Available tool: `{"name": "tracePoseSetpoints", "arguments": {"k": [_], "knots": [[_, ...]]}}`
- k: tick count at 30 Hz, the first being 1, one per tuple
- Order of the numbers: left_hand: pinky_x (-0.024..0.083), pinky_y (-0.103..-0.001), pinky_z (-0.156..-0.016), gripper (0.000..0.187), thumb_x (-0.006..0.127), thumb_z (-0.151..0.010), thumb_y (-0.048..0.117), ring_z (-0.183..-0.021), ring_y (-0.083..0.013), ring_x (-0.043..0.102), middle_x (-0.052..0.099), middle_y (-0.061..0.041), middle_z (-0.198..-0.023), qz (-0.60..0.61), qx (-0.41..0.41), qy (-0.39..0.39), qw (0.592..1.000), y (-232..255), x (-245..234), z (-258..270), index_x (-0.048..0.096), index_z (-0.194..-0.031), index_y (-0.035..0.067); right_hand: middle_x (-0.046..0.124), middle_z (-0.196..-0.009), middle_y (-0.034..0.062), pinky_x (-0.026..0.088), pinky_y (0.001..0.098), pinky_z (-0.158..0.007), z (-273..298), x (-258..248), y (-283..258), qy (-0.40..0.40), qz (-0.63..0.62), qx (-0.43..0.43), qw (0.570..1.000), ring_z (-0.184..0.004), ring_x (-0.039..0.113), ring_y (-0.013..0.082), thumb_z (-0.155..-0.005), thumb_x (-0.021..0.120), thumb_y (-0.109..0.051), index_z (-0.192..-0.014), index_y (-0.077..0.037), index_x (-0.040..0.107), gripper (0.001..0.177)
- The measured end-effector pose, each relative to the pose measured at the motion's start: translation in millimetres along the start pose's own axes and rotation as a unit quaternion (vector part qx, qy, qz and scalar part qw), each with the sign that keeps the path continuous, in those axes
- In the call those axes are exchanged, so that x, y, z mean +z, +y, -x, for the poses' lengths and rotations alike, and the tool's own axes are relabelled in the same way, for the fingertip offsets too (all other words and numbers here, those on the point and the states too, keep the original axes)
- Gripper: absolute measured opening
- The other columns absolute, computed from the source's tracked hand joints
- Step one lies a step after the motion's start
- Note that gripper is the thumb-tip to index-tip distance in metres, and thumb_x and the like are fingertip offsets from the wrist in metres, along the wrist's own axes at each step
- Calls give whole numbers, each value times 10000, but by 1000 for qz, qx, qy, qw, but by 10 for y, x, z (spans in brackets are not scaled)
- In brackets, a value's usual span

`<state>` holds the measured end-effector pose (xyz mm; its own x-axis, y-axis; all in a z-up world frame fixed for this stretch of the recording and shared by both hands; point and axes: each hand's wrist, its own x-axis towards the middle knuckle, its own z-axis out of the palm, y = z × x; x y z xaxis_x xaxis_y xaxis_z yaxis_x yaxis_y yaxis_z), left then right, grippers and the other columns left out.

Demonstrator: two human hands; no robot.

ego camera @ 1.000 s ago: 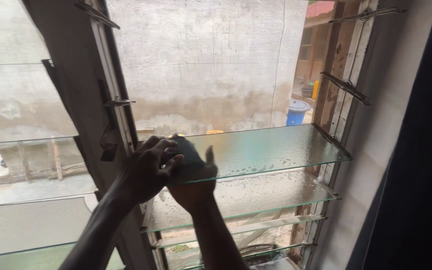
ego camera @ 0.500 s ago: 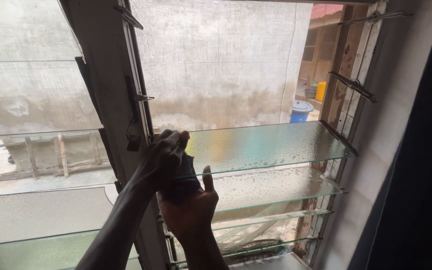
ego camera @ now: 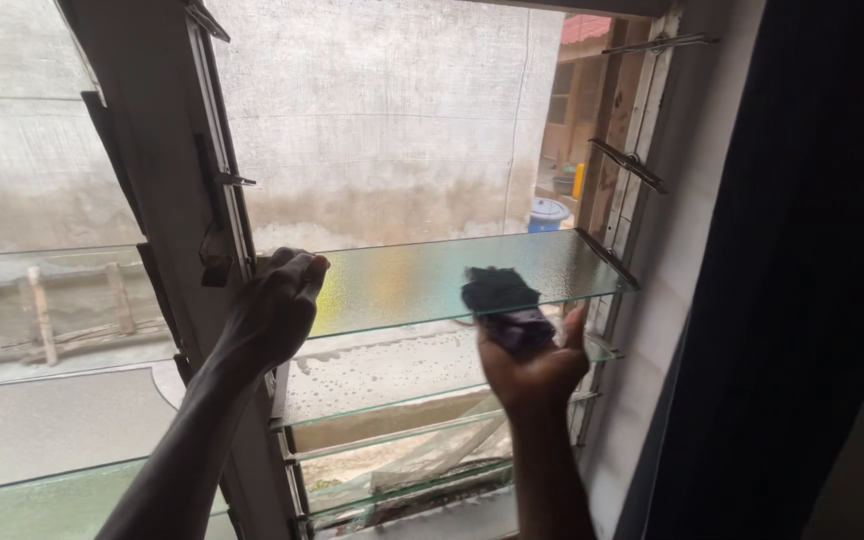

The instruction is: Clean louvre window panes using a cloth and soapy water.

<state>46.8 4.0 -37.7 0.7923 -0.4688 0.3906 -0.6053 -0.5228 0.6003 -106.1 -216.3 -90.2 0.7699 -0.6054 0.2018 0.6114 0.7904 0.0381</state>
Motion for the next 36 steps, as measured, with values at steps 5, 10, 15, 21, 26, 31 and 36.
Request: {"name": "tracePoseSetpoints", "arguments": {"k": [5,10,15,21,26,31,36], "knots": [[443,-466,-1077,534,309,-1073,416,-1251,-261,589,561,-82,-1386,-7,7,3,1000,-22,-19,8,612,-1307,44,625,-1387,200,350,500,-1134,46,-365,-453,-3,124,-103,987,-1296,565,355,-981,546,-326,-1410,31,535,558],[475,-460,-1079,541,315,-1074,426,-1242,-251,623,569,-73,-1400,-7,-17,-13,1000,-15,-51,8,605,-1330,48,690,-1313,98,440,329,-994,330,-84,-448,28,330,-244,912,-1194,635,231,-943,591,-106,-1400,-34,581,463],[433,-463,-1116,555,368,-1053,450,-1336,-272,553,533,-82,-1468,-18,13,9,1000,-34,-59,24,587,-1366,47,710,-1140,133,544,355,-885,-212,661,-725,-91,506,-111,851,-1001,691,276,-959,584,-134,-1292,1,631,362],[440,-474,-1106,562,364,-1059,464,-1308,-292,567,536,-103,-1449,-1,-3,1,1000,-20,-94,25,591,-1345,38,567,-1441,201,420,425,-1175,-1004,420,-954,-74,903,-360,222,-1364,527,309,-891,598,-182,-1403,-36,581,532],[427,-488,-1125,591,356,-1042,502,-1334,-279,558,556,-107,-1426,4,5,-5,1000,-21,-125,-7,592,-1351,58,186,-1690,72,91,465,-1267,-1207,453,-743,-41,996,-10,78,-1568,151,251,-1001,240,-590,-1585,-186,237,711],[336,-544,-1149,732,315,-993,602,-1411,-297,427,423,-144,-1533,41,47,12,998,-153,-90,-86,439,-1473,63,63,-1697,189,18,487,-1256,-1414,129,212,-241,962,33,-123,-1566,49,326,-1037,55,-576,-1612,-257,186,670],[162,-594,-1205,703,221,-1034,581,-1587,-296,113,328,-101,-1661,126,199,71,969,-61,-121,-23,447,-1525,131,75,-1716,141,35,544,-1246,-1392,-339,1677,-426,892,-46,142,-1584,21,329,-1037,317,-548,-1621,-163,175,713]]}}
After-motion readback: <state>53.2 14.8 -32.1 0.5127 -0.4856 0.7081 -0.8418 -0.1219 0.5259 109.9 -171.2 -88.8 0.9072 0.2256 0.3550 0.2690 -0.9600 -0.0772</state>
